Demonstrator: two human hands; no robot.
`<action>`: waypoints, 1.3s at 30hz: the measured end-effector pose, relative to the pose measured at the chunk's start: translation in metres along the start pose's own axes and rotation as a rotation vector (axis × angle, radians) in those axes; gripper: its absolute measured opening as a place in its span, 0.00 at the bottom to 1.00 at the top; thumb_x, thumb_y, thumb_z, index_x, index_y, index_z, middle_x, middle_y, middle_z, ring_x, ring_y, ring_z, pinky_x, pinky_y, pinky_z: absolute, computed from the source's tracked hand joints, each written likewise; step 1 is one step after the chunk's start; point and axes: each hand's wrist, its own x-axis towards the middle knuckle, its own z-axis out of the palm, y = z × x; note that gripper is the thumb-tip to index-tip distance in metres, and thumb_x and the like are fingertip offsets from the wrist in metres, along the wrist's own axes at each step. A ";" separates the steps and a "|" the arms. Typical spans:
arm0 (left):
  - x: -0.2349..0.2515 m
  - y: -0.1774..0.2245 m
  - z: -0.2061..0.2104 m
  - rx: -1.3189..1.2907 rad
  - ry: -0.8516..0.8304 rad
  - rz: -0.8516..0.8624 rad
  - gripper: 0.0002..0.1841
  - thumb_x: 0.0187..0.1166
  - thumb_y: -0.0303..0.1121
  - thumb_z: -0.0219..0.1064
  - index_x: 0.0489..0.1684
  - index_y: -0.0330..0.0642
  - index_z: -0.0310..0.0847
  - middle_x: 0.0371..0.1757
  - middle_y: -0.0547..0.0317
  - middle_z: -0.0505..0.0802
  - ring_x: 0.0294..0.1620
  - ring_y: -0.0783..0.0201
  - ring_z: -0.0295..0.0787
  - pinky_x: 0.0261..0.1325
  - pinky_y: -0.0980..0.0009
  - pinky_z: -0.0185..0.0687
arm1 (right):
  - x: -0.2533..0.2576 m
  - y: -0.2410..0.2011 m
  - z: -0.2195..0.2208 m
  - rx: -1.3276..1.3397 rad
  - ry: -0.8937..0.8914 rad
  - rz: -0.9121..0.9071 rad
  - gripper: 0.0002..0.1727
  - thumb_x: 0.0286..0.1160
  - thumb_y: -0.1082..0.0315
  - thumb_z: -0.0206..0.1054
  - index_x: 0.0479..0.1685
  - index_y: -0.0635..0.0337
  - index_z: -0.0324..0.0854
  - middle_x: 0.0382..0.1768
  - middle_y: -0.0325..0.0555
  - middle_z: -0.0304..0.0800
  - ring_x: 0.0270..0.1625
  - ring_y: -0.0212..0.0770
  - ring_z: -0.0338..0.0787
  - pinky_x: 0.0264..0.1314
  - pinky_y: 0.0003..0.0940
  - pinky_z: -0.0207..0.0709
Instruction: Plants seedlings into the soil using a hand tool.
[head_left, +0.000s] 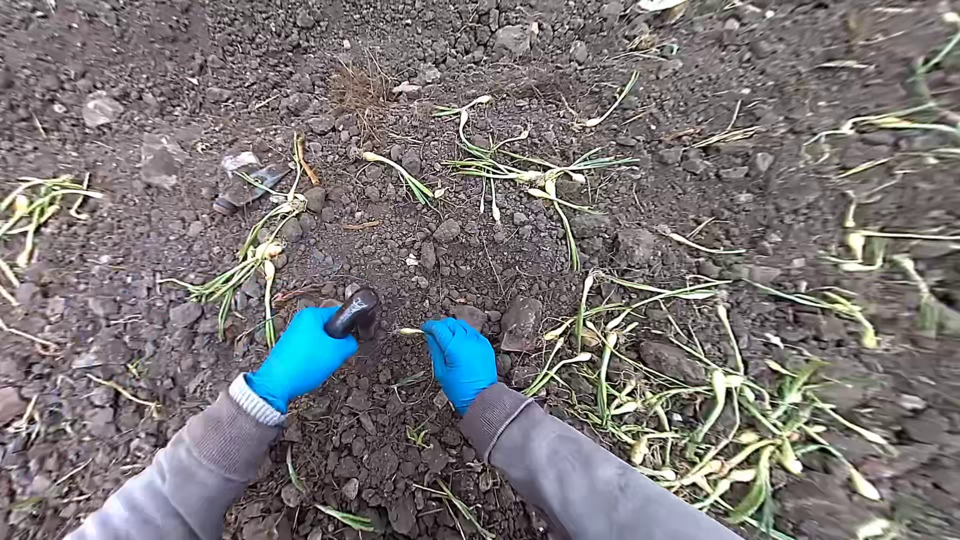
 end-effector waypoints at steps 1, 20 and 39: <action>0.008 -0.008 0.010 -0.003 -0.026 -0.028 0.10 0.73 0.29 0.71 0.21 0.45 0.81 0.13 0.60 0.78 0.13 0.63 0.70 0.18 0.62 0.66 | 0.007 -0.007 -0.004 0.012 0.036 -0.020 0.10 0.78 0.69 0.66 0.49 0.56 0.94 0.44 0.51 0.94 0.50 0.53 0.94 0.52 0.52 0.88; -0.047 -0.023 0.039 -0.207 0.042 -0.065 0.36 0.69 0.36 0.69 0.85 0.59 0.74 0.41 0.59 0.94 0.37 0.66 0.88 0.48 0.61 0.85 | 0.035 -0.032 0.033 -0.153 -0.571 0.116 0.28 0.78 0.62 0.66 0.80 0.51 0.79 0.79 0.53 0.79 0.80 0.55 0.79 0.79 0.54 0.73; -0.141 -0.022 -0.034 -0.644 0.211 -0.038 0.22 0.65 0.21 0.73 0.62 0.35 0.88 0.51 0.65 0.96 0.45 0.80 0.89 0.56 0.76 0.85 | 0.053 -0.010 -0.006 -0.216 -1.060 -0.002 0.45 0.77 0.55 0.71 0.95 0.55 0.57 0.96 0.55 0.50 0.93 0.59 0.61 0.89 0.57 0.63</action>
